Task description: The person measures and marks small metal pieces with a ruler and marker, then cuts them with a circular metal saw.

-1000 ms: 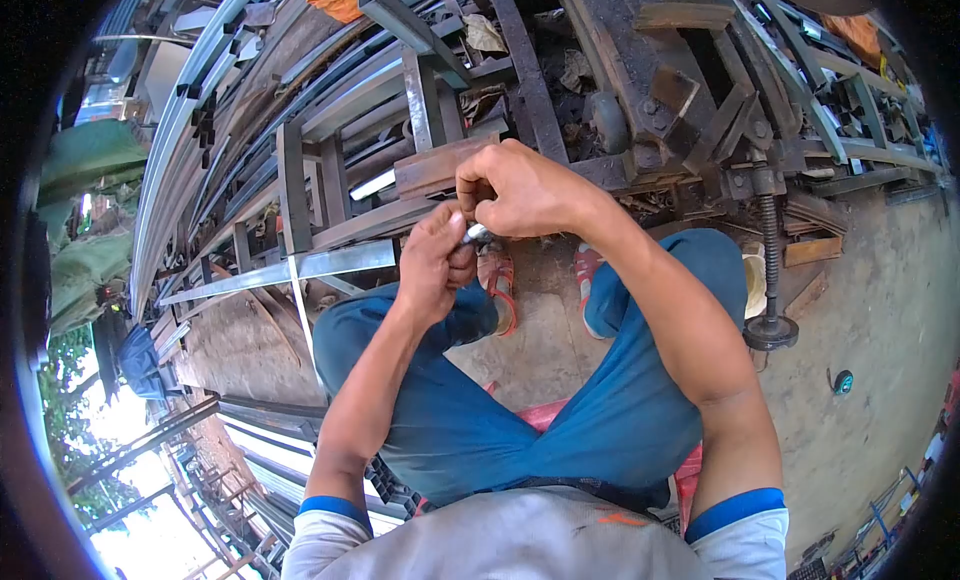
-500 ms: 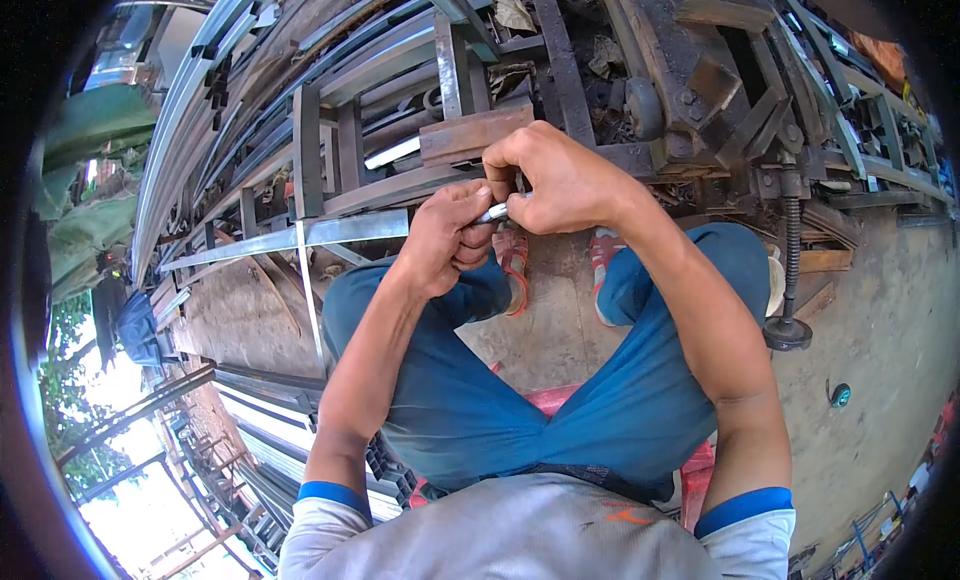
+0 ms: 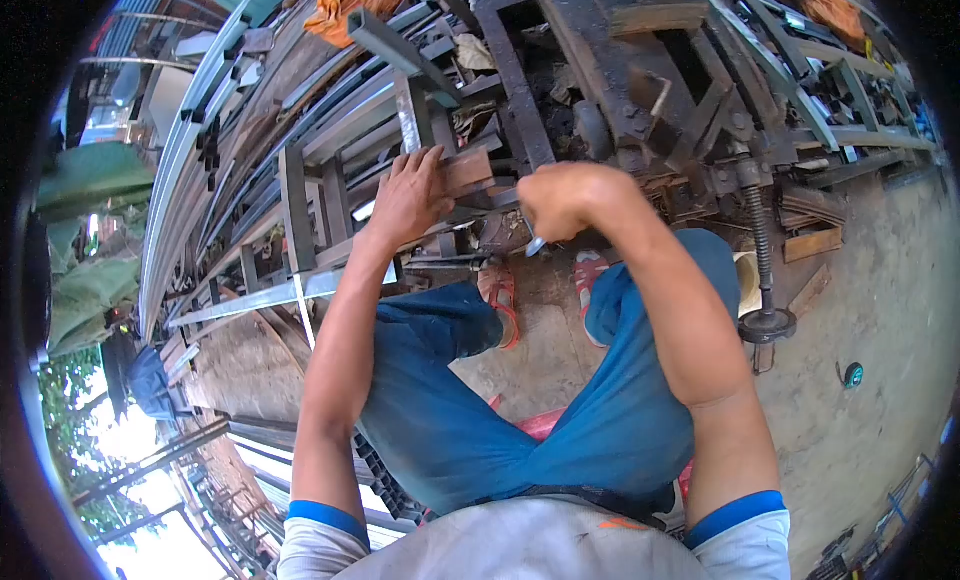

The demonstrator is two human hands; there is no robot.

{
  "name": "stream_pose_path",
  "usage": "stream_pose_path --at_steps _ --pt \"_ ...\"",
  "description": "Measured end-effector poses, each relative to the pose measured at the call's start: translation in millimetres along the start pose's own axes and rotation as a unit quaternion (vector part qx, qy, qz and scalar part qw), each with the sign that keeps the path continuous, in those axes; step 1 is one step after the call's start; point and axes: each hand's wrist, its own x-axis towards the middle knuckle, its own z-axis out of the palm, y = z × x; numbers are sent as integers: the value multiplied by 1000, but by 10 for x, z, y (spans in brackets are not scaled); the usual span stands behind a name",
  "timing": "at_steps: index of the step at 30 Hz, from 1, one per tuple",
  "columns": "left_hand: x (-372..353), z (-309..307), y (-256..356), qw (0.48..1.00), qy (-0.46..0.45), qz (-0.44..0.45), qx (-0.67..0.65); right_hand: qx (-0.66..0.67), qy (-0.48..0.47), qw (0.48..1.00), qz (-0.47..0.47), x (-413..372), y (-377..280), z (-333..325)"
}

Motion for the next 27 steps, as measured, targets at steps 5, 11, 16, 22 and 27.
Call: stream_pose_path --at_steps 5,11,16,22,27 --pt "287 -71 -54 983 -140 35 109 -10 -9 1000 -20 85 -168 171" --pt "325 -86 -107 988 -99 113 -32 -7 14 999 -48 59 -169 255" --pt "333 -123 -36 987 -123 45 -90 7 3 999 -54 78 -75 284" --pt "649 -335 270 998 -6 -22 -66 -1 8 995 -103 43 -18 279" --pt "1470 -841 1145 985 132 106 -30 7 -16 992 -122 373 -56 409"
